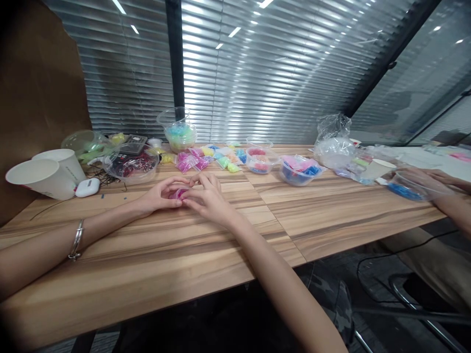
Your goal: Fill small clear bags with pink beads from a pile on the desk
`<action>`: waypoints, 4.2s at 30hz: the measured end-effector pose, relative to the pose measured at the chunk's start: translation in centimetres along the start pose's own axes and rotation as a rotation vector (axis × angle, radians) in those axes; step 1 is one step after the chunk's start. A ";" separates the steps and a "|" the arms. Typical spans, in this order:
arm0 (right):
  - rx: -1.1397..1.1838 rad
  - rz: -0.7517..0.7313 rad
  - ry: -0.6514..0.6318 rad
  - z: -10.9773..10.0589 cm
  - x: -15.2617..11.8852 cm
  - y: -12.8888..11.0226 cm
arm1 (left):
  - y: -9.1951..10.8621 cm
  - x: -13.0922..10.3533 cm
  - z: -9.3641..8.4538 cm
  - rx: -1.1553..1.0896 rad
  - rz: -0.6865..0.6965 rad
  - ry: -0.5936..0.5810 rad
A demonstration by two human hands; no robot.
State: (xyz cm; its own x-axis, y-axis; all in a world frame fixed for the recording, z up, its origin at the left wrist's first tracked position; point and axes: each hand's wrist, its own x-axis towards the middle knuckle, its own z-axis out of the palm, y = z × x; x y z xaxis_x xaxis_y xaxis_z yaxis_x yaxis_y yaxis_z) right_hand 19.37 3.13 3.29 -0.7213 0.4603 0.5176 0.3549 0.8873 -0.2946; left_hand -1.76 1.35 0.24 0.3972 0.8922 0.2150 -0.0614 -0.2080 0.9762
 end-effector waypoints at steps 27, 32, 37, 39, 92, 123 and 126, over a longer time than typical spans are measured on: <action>-0.109 -0.054 0.112 -0.1 -0.1 0.3 | -0.2 0.0 -0.2 -0.011 -0.012 0.075; -0.140 -0.054 0.064 -0.2 -0.2 0.2 | -0.2 0.0 -0.2 0.010 -0.002 0.061; -0.161 -0.057 0.027 0.0 -0.2 0.3 | -0.1 0.0 -0.2 0.005 0.003 0.042; -0.169 -0.066 0.022 0.0 -0.2 0.3 | -0.1 0.0 -0.1 0.012 0.003 0.043; 0.237 0.183 0.090 0.4 0.4 0.1 | 0.7 0.1 0.2 0.279 0.032 0.209; 0.550 0.394 0.097 0.1 0.7 0.6 | 0.7 0.3 0.2 0.157 0.069 0.197; 0.542 0.377 0.107 0.1 0.7 0.6 | 0.5 0.3 0.1 0.145 0.058 0.190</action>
State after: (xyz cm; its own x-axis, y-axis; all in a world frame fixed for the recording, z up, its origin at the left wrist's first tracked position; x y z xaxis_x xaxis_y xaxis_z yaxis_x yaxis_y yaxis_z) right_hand 19.03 3.98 3.34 -0.5335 0.7610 0.3691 0.2015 0.5383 -0.8183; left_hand -1.57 1.48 0.79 0.2167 0.9336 0.2855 0.0584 -0.3043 0.9508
